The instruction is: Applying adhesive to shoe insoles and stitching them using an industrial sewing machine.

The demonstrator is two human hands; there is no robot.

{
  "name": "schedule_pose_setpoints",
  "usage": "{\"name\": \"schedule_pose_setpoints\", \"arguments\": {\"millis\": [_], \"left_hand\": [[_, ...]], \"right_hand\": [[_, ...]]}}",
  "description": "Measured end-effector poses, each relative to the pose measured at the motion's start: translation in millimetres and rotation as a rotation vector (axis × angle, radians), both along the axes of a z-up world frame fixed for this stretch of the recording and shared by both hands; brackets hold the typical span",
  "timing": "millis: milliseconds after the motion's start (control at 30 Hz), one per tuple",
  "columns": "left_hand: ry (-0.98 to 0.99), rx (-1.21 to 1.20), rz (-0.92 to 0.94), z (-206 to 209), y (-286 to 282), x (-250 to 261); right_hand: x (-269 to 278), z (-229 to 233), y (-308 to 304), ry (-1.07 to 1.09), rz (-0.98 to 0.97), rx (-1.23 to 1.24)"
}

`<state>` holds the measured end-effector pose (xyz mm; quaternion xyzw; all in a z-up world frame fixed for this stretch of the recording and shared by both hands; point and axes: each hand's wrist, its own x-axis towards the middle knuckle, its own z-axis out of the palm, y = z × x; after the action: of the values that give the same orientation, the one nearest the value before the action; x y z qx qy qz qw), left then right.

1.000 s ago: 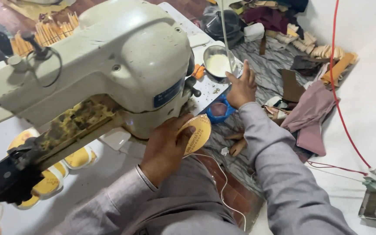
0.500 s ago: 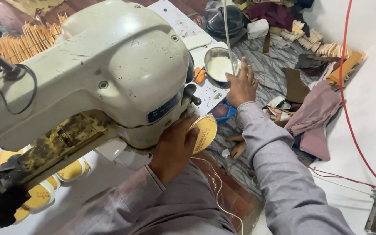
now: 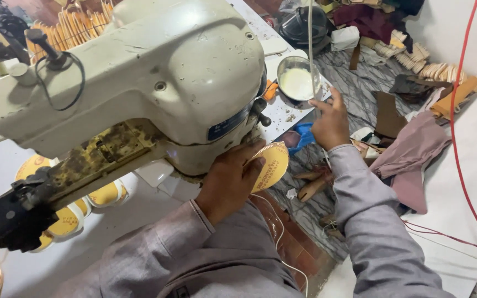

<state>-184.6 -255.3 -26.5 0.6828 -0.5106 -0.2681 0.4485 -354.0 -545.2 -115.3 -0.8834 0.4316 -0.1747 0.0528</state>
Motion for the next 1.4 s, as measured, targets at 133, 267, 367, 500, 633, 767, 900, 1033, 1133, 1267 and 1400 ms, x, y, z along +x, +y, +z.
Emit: {"name": "schedule_pose_setpoints", "arguments": {"millis": [133,267,367,500,633,767,900,1033,1133,1267,1400], "left_hand": [[0.077,-0.078,-0.01,19.5,14.2,3.4],[0.065,-0.058,-0.056,35.4,44.0,11.0],[0.372,0.008,-0.056,68.1,86.1,19.5],[0.447,-0.1,-0.1,69.5,135.7,37.7],[0.484,-0.131,-0.149,82.5,187.1,54.5],[0.358,-0.119,-0.129,89.8,233.2,64.3],[0.39,-0.188,-0.14,83.0,272.1,71.4],[0.53,-0.231,-0.102,71.6,305.9,73.8],[0.479,-0.24,-0.036,75.8,331.3,76.1],[0.25,-0.178,0.141,91.3,364.0,74.8],[0.079,-0.178,0.276,94.6,387.4,71.0]], "right_hand": [[-9.9,36.6,31.9,-0.899,0.071,0.851],[-18.9,144.0,147.9,-1.049,0.227,1.28],[-29.3,144.5,199.6,-1.143,0.707,1.259],[4.1,174.3,258.8,-0.783,0.884,0.965],[39.3,176.7,281.0,-0.492,1.119,0.541],[69.4,185.1,308.1,-0.37,1.279,0.462],[98.0,188.4,338.0,-0.361,1.449,0.371],[120.2,183.5,357.6,-0.428,1.604,0.348],[142.3,179.7,376.2,-0.544,1.713,0.251],[162.1,175.8,396.7,-0.623,1.735,0.056],[180.7,171.5,410.2,-0.606,1.795,-0.072]]}}
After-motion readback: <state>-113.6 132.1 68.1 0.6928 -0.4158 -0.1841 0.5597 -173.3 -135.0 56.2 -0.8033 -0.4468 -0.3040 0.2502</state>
